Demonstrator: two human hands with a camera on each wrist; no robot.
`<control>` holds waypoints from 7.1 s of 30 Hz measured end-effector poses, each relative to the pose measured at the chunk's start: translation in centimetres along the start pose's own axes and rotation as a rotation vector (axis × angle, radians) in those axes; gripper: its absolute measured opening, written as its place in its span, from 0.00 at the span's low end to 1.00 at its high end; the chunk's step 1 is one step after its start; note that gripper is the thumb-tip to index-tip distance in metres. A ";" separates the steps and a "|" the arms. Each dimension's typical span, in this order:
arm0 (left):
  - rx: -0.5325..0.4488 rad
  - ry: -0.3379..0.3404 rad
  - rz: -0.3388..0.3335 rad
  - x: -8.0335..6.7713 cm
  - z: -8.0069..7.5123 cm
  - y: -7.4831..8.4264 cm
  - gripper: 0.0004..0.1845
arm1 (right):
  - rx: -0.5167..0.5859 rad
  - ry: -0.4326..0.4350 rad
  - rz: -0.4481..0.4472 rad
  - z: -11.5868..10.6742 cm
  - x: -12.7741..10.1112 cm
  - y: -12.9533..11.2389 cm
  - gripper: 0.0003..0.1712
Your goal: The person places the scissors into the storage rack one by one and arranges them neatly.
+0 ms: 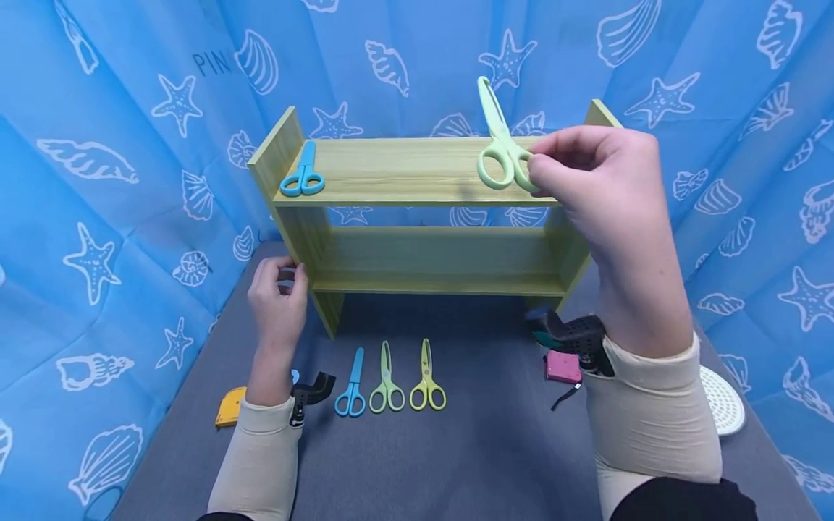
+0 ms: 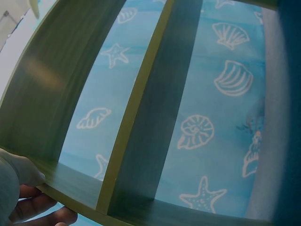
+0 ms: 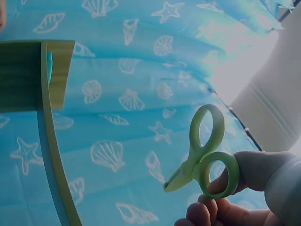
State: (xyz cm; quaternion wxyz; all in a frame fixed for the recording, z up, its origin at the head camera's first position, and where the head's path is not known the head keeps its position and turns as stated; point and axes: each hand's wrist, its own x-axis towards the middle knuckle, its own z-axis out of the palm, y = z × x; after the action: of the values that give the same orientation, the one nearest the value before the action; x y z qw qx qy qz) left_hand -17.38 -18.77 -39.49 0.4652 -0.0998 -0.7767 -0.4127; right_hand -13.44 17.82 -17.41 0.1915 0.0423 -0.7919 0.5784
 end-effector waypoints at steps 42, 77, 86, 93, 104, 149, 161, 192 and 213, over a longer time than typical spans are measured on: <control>-0.016 0.011 0.015 0.0 0.2 0.1 0.03 | -0.441 -0.131 -0.248 13.0 2.2 -0.7 0.17; -0.004 0.048 0.001 0.1 0.2 0.1 0.04 | -0.238 0.077 -0.203 4.2 -11.2 11.6 0.06; -0.016 0.036 -0.017 -0.2 0.3 -0.1 0.04 | -0.304 -0.075 -0.145 7.3 -14.2 18.6 0.07; 0.006 0.016 -0.022 -0.4 0.3 0.0 0.05 | -0.449 -0.243 -0.025 9.9 -15.1 22.1 0.05; -0.005 0.010 -0.026 -0.4 0.3 0.2 0.05 | -0.674 -0.404 0.063 13.0 -16.7 25.1 0.02; -0.019 0.002 -0.026 -0.2 0.1 0.2 0.06 | -0.429 -0.027 0.127 -3.1 -13.5 12.9 0.08; -0.013 0.013 -0.013 -0.2 0.2 -0.1 0.04 | -0.338 0.152 -0.060 -4.3 -8.4 7.3 0.06; 0.017 -0.020 -0.012 -0.2 0.1 -0.1 0.05 | -0.585 -0.342 -0.075 11.4 7.3 -0.3 0.11; 0.000 0.000 0.020 -0.1 0.2 -0.4 0.05 | -0.555 -0.086 -0.175 5.4 1.1 0.7 0.18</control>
State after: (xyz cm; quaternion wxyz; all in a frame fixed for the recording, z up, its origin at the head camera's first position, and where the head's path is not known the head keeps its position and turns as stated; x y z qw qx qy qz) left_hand -17.67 -18.80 -39.84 0.4692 -0.1073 -0.7758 -0.4080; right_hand -16.01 13.22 -19.08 0.2110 0.0811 -0.9206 0.3184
